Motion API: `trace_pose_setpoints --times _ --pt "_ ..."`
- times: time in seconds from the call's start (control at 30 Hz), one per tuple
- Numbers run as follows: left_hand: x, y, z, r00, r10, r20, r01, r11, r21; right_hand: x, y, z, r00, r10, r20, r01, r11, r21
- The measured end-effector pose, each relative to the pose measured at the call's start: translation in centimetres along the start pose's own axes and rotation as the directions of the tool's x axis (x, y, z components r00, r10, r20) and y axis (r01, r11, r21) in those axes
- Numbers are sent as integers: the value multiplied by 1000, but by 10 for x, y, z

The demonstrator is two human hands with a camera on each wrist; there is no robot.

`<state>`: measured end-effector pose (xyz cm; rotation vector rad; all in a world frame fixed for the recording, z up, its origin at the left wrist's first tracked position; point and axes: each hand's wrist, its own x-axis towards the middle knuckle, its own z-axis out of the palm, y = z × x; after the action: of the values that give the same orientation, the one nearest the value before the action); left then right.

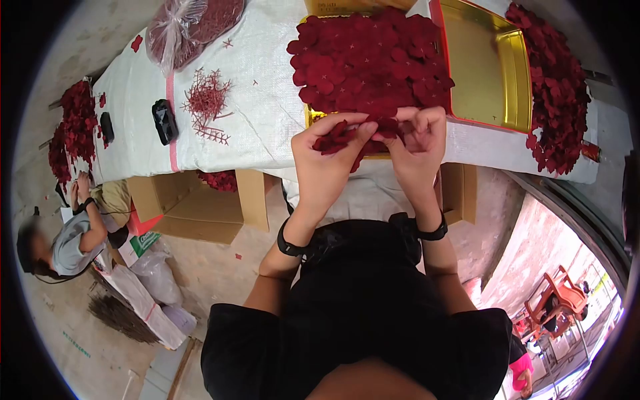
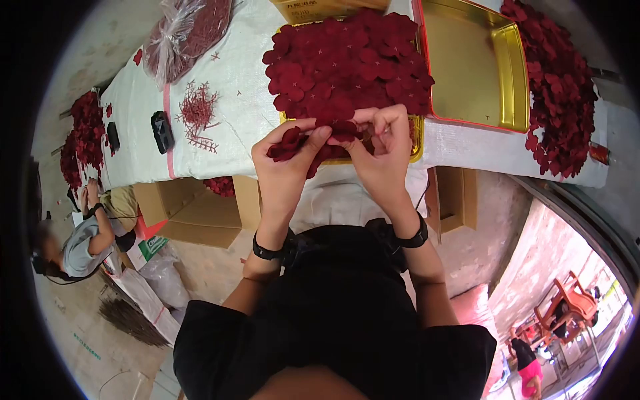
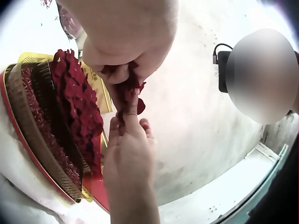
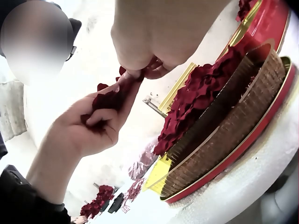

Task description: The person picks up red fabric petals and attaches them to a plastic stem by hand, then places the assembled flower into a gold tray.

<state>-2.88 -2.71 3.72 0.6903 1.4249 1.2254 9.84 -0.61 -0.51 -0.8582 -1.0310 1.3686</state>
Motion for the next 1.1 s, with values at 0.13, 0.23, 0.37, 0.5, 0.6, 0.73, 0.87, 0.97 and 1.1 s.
trace_pose_setpoints --times 0.13,0.23,0.37,0.5,0.6,0.73,0.87,0.97,1.1 --pt "3 -1 -1 998 -67 19 68 995 -78 -1 11 -9 982 -180 50 186 951 -248" --pt "6 -5 -6 995 -92 42 95 994 -59 3 11 -15 891 -398 219 454 770 -449" --pt "8 -9 -6 995 -91 37 95 988 -123 5 6 -18 939 -273 207 331 880 -341" --pt "4 -2 -8 995 -83 50 88 989 -121 7 -11 -8 990 49 129 -34 993 -117" --pt "8 -2 -11 997 -29 65 34 997 -63 9 -8 -7 988 45 148 -34 997 -72" --pt "7 4 -8 1000 -18 13 19 997 -79 11 -14 -3 982 168 83 -174 983 60" --pt "7 11 -7 999 -52 3 52 995 -83 11 -8 -3 981 168 93 -174 983 65" --pt "4 9 -3 1000 -12 -14 11 996 -83 8 -8 -1 990 133 37 -134 991 26" --pt "-1 4 2 998 49 -34 -51 998 -48 5 -5 -1 999 36 -10 -36 999 3"
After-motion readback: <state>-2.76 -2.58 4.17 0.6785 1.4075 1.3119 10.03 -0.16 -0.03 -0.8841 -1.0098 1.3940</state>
